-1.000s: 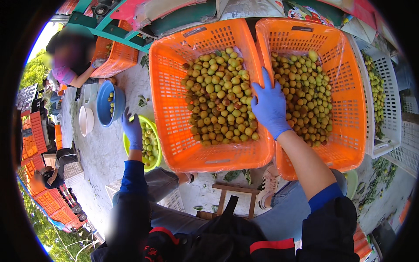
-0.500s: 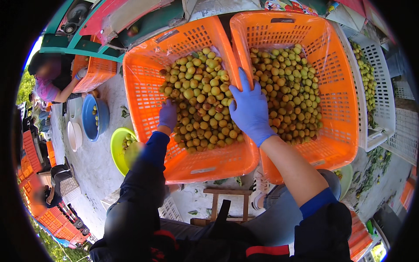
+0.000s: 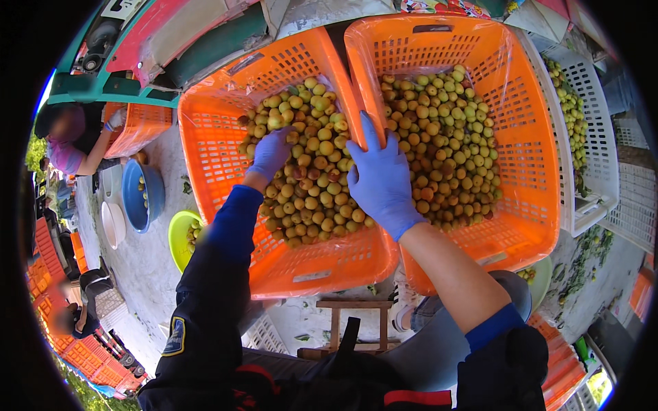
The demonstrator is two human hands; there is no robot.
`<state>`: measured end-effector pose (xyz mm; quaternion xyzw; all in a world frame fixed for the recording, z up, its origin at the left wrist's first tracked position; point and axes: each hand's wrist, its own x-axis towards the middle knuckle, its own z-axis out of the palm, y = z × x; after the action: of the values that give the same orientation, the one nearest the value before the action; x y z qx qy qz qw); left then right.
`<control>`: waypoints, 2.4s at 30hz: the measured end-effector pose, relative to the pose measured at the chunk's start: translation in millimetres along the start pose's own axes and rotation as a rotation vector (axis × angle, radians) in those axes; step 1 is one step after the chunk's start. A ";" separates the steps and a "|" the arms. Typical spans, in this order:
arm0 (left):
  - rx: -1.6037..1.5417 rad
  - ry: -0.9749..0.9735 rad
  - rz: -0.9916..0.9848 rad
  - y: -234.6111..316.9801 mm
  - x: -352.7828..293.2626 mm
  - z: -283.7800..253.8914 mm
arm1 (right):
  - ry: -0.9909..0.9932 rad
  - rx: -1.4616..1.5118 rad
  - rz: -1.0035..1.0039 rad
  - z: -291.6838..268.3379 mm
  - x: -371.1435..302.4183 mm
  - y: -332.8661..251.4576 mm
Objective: The person sorts small green-yellow fruits from two orange baskets into a yellow bowl, picking them one by one and occasionally tossing them. The person wears blue gloves and works at a low height with multiple baskets and bowls nearby.
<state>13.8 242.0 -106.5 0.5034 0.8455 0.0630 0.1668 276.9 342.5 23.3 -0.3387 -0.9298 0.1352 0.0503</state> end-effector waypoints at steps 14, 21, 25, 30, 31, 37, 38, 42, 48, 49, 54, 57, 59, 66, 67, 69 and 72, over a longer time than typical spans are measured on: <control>-0.067 -0.191 -0.137 10.4 66.0 2.4 | -0.019 0.052 0.013 6.6 0.0 8.0; 0.223 0.016 0.078 19.7 89.6 36.6 | 0.086 0.011 -0.017 7.1 -1.7 6.7; 0.301 -0.296 -0.083 22.3 94.1 28.2 | 0.053 0.017 -0.006 5.3 0.3 4.5; 0.234 -0.325 -0.062 31.7 81.9 13.8 | 0.069 0.006 0.001 4.5 -0.5 10.4; 0.160 -0.255 -0.068 29.2 77.3 15.6 | 0.066 0.006 0.001 4.4 -0.6 9.5; -0.159 -0.115 -0.088 32.9 86.2 30.9 | 0.064 0.009 -0.012 6.2 0.9 5.5; -0.099 -0.116 -0.071 41.0 88.5 32.7 | 0.065 0.005 -0.009 7.1 -0.1 5.9; 0.056 -0.184 -0.032 59.0 89.4 37.6 | 0.074 -0.009 -0.004 8.9 -0.8 7.3; 0.084 -0.244 -0.017 61.9 89.1 36.9 | -0.043 0.016 0.031 3.8 -0.5 7.1; 0.055 -0.228 -0.012 56.7 85.7 37.6 | -0.042 0.010 0.030 2.8 0.1 6.0; -0.444 -0.156 -0.128 36.1 58.3 21.3 | -0.034 0.014 -0.003 1.9 1.5 1.1; -0.887 -0.281 -0.268 86.2 11.5 -32.0 | -0.028 -0.015 0.034 7.3 -3.4 12.4; -1.070 -0.269 -0.242 94.1 -30.4 -60.1 | 0.009 -0.038 0.009 7.2 -3.9 6.7; -1.157 -0.244 -0.362 110.4 -140.8 -121.1 | 0.044 0.184 -0.325 -15.6 -16.8 -18.6; -1.108 -0.226 -0.379 110.9 -153.4 -128.1 | -0.100 0.438 -0.282 -27.5 -23.1 -35.0; -0.990 -0.075 -0.186 105.1 -176.6 -121.1 | -0.181 0.825 -0.259 -13.9 -36.0 -56.1; -0.807 -0.004 -0.134 93.9 -215.1 -117.8 | -0.321 0.993 -0.203 -16.6 -57.3 -86.3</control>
<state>145.2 107.2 76.6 0.3413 0.7835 0.3778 0.3562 270.6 245.9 63.7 -0.1573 -0.7781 0.6035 0.0745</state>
